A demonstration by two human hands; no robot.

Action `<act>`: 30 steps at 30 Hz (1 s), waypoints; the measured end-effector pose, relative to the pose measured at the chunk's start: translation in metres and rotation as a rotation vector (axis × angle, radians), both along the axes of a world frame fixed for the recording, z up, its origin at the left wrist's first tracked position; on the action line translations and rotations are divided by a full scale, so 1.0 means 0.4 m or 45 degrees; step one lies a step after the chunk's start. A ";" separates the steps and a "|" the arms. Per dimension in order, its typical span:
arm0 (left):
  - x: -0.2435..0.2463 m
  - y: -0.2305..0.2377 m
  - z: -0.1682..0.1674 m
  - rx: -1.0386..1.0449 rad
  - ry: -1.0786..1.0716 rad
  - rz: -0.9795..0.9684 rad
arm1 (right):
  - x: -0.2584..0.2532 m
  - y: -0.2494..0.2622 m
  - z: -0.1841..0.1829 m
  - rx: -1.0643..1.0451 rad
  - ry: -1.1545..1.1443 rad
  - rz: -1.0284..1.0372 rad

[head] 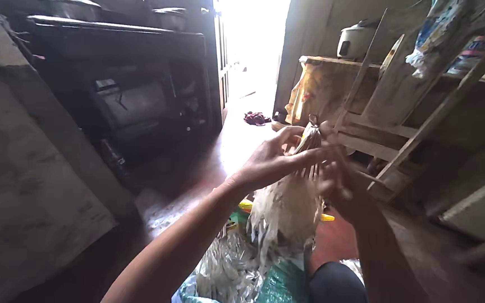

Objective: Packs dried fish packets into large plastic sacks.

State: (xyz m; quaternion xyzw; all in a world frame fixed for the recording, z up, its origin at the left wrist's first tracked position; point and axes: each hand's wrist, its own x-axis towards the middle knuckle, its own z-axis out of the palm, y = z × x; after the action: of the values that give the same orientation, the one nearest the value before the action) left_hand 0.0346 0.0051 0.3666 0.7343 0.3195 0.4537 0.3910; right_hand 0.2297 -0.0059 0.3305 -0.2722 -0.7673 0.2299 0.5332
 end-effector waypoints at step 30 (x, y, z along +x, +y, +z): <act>0.030 -0.075 -0.002 0.192 -0.782 0.061 | -0.165 -0.039 -0.070 -0.039 0.199 0.029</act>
State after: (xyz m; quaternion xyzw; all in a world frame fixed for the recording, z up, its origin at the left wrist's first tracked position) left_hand 0.0464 -0.0249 0.3659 0.5821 0.1693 0.6857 0.4029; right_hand 0.1636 -0.0214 0.3023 -0.2528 -0.7227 0.2683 0.5846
